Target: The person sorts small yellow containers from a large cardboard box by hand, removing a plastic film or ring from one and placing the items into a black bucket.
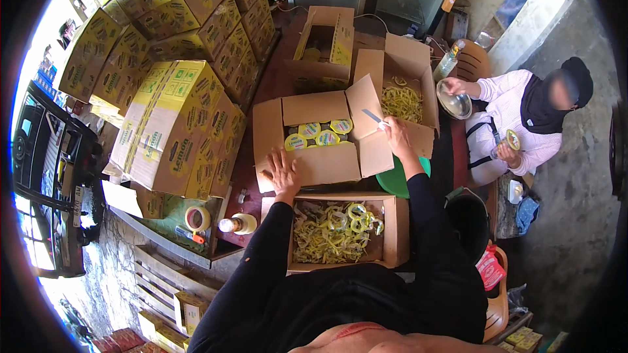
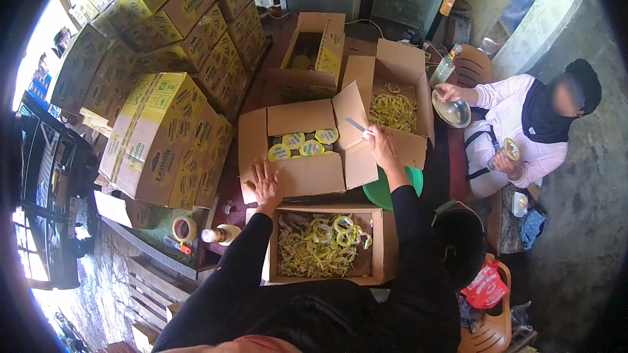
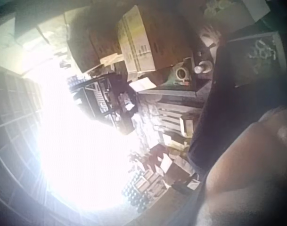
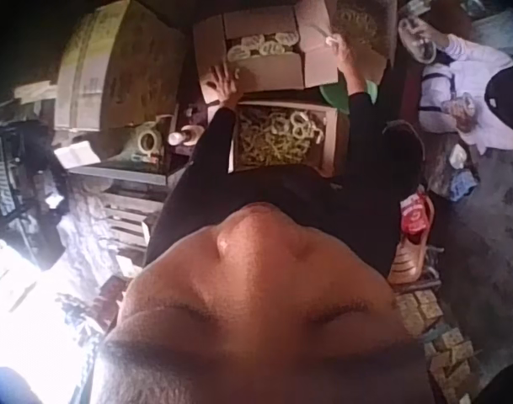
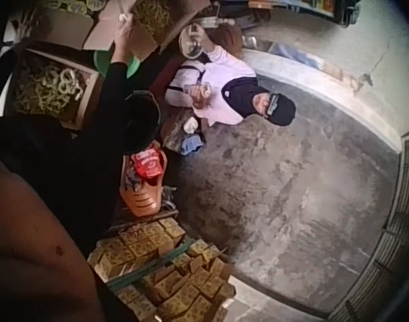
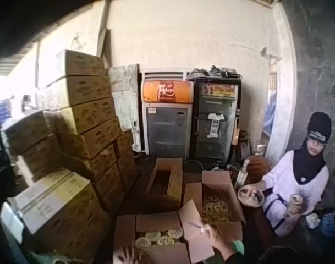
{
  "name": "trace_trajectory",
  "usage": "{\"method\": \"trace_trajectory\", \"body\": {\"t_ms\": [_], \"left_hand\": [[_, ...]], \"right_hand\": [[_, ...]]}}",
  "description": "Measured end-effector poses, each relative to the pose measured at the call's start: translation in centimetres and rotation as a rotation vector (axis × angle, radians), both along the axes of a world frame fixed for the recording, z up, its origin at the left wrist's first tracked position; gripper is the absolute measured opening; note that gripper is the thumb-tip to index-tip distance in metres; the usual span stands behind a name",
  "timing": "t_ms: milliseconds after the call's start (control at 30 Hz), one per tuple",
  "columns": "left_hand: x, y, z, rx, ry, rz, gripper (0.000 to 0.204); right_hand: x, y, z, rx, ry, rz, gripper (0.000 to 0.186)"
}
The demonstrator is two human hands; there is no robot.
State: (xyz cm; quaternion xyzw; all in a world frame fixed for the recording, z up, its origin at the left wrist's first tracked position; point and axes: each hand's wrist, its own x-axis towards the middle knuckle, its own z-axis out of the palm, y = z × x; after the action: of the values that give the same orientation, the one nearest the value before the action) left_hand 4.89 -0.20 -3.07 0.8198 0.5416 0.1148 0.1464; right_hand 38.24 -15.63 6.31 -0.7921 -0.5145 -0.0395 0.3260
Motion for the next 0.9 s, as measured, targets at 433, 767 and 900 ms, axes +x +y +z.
{"method": "trace_trajectory", "body": {"t_ms": [433, 767, 900], "left_hand": [[-0.5, -0.2, -0.4, 0.009, -0.040, -0.005, 0.062], [0.2, -0.2, 1.7, 0.294, 0.188, -0.281, 0.054], [0.4, 0.6, 1.5, 0.350, 0.168, -0.387, 0.052]], "right_hand": [[-3.9, -1.2, -5.5, -0.131, -0.015, -0.383, 0.010], [-5.1, 0.2, -7.4, -0.180, -0.059, -0.483, 0.010], [-4.8, 0.2, -7.4, -0.106, -0.071, -0.452, 0.012]]}}
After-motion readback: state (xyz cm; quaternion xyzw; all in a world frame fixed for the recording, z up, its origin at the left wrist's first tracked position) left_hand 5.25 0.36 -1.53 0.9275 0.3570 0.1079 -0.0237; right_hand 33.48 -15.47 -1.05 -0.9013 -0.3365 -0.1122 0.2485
